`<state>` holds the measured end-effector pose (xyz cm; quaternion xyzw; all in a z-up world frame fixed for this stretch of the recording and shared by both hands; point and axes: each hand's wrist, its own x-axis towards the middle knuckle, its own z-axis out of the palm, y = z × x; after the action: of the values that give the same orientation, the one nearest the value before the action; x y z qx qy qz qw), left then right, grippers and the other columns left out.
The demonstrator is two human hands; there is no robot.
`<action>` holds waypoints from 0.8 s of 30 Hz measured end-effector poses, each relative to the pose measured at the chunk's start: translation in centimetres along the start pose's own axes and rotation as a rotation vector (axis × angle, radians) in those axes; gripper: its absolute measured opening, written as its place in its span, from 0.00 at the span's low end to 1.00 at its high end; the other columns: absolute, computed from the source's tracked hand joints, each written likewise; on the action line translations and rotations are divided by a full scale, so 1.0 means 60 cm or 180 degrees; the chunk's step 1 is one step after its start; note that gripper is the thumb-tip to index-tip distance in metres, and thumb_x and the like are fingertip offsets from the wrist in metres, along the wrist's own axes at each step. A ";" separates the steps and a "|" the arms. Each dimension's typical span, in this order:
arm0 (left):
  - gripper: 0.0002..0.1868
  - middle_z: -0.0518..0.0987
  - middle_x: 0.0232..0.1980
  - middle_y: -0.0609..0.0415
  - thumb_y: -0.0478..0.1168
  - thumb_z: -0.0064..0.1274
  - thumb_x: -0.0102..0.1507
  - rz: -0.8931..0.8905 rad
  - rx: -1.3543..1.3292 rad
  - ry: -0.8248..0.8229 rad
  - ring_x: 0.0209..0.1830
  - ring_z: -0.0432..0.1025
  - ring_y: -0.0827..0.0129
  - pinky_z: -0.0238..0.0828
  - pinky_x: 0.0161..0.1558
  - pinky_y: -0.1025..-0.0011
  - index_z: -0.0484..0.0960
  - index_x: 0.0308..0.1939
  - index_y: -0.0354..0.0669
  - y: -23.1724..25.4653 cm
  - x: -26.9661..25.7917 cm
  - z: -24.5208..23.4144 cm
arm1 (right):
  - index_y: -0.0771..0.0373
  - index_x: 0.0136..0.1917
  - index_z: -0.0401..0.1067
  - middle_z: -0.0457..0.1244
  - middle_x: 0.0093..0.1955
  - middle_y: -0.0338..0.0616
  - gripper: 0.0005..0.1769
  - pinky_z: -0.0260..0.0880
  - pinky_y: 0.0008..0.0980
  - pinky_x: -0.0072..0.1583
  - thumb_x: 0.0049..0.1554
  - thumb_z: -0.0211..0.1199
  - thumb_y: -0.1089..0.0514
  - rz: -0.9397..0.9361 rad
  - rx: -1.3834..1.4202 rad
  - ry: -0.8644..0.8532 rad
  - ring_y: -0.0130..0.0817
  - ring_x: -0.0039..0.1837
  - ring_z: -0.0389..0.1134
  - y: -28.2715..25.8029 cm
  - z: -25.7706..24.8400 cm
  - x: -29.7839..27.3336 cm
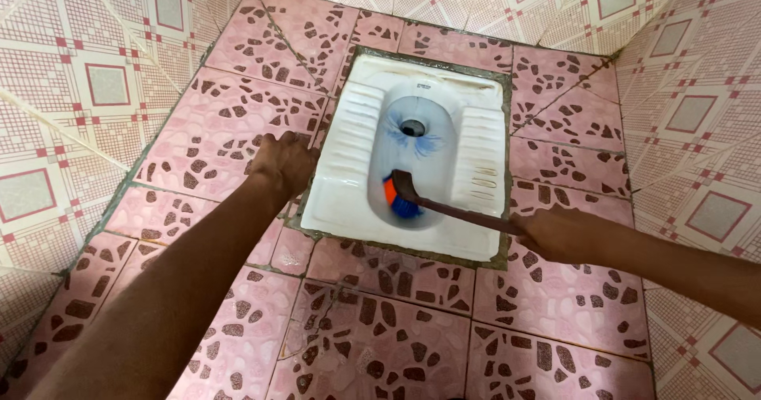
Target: The person scrubs the inside of a squat toilet with a long-handled brush. They repeatedly scrub the bowl and the footrest areas, occasionally dipping the brush into a nearby bucket of water.
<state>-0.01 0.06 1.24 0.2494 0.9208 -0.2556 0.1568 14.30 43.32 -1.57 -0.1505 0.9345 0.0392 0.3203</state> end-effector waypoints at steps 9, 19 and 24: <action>0.21 0.75 0.65 0.52 0.44 0.48 0.69 -0.0054 -0.0033 -0.0107 0.67 0.67 0.62 0.67 0.63 0.53 0.73 0.66 0.49 -0.003 -0.017 -0.006 | 0.74 0.45 0.75 0.69 0.31 0.55 0.26 0.78 0.44 0.40 0.67 0.46 0.50 0.0403 0.0541 0.0234 0.46 0.32 0.74 -0.005 -0.055 0.257; 0.23 0.69 0.69 0.50 0.44 0.46 0.69 0.0001 0.0034 -0.0065 0.68 0.65 0.60 0.62 0.65 0.46 0.69 0.69 0.47 -0.007 -0.004 0.015 | 0.63 0.49 0.72 0.70 0.35 0.52 0.24 0.75 0.47 0.46 0.64 0.48 0.42 -0.0047 0.0600 0.0202 0.42 0.35 0.72 0.056 -0.012 0.107; 0.22 0.67 0.71 0.49 0.45 0.42 0.70 0.0030 -0.0104 0.0100 0.72 0.60 0.59 0.64 0.63 0.49 0.69 0.68 0.49 0.004 0.012 0.023 | 0.62 0.54 0.71 0.70 0.37 0.54 0.24 0.78 0.47 0.48 0.67 0.43 0.42 0.0833 0.0530 -0.0266 0.46 0.36 0.74 0.083 -0.050 0.129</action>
<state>-0.29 -0.24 -0.27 0.2551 0.9260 -0.2358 0.1475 5.22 45.59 -4.04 0.0013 0.9320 0.0092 0.3624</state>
